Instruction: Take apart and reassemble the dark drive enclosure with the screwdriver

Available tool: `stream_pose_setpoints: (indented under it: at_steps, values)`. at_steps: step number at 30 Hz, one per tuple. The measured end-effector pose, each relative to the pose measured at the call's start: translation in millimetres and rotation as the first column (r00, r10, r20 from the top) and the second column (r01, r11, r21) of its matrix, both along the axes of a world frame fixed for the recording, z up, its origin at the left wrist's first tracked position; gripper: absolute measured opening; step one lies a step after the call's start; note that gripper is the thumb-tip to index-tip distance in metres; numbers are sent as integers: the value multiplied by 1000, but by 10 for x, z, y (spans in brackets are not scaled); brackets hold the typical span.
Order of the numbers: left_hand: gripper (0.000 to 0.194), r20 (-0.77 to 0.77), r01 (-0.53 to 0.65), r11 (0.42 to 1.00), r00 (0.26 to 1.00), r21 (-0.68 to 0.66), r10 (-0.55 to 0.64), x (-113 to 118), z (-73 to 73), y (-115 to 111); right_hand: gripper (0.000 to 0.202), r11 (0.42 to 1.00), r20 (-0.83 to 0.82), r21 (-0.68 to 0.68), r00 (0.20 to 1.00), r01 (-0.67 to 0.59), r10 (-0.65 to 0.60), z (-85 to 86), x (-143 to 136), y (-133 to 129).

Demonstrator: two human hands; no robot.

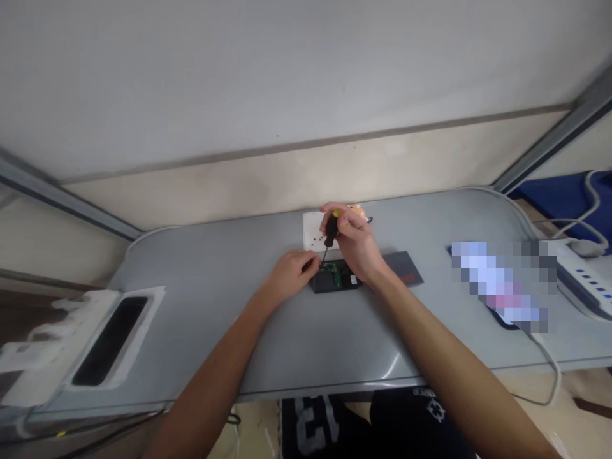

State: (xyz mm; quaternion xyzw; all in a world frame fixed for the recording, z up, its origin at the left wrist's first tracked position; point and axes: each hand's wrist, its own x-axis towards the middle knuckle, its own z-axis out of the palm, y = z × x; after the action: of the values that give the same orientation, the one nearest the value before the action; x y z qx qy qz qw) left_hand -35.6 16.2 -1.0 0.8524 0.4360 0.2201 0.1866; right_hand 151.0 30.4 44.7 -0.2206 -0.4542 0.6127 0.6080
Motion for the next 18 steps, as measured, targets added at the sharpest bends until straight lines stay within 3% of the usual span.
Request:
stream_pose_setpoints:
  at_steps: [4,9,13,18]
  values:
    - [32,-12,-18,1000,1000,-14,18,-5,9,-6,34,999,-89,-42,996,-30,26,46,-26,-32]
    - [34,-15,-25,999,1000,-23,25,-6,-2,-5,29,996,-184,-88,983,13,-29,55,-64,-61]
    - [30,-5,-34,998,999,-44,34,-17,-25,7,32,994,-124,-100,990,50,-63,43,-28,-16]
    - [27,3,-30,998,1000,-47,30,-25,-36,11,44,993,-58,-118,998,5,-12,55,-57,18]
